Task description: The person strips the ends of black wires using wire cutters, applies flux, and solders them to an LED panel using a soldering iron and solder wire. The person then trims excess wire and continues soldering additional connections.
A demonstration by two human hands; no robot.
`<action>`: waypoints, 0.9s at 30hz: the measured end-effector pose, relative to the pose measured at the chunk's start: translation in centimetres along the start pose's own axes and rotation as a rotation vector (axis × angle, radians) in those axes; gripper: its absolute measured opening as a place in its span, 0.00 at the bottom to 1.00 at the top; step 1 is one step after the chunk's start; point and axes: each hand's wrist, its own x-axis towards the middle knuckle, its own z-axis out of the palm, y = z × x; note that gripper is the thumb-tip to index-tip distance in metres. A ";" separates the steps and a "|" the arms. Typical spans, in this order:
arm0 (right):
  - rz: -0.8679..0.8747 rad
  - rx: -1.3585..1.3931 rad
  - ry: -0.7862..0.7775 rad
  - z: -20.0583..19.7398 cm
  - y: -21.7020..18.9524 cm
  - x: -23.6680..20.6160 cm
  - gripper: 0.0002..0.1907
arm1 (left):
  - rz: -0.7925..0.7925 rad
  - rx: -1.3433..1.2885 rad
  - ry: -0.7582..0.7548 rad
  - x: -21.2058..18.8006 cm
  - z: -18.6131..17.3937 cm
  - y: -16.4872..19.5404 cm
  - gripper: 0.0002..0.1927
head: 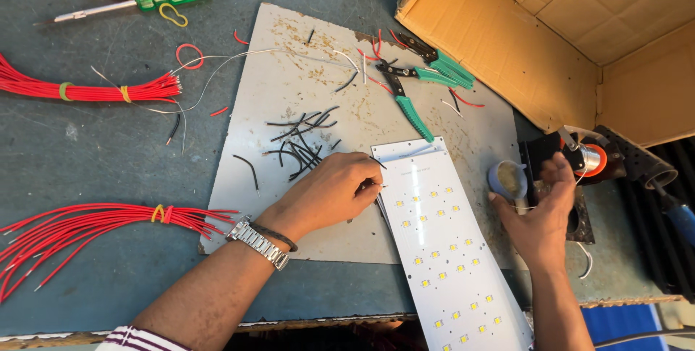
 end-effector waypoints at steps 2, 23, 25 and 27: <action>-0.086 -0.081 0.049 -0.8 -1.1 -0.5 0.53 | 0.010 -0.010 0.007 0.1 0.1 0.1 0.05; -0.532 0.179 -0.690 -2.4 -9.4 -2.6 0.36 | -0.028 0.010 -0.048 0.5 0.4 0.4 0.06; -0.530 0.193 -0.682 -2.3 -9.3 -3.1 0.36 | -0.023 0.048 -0.067 0.2 0.5 0.5 0.06; -0.541 0.211 -0.673 -2.3 -9.1 -3.7 0.35 | -0.051 0.027 -0.099 -0.2 0.6 0.4 0.07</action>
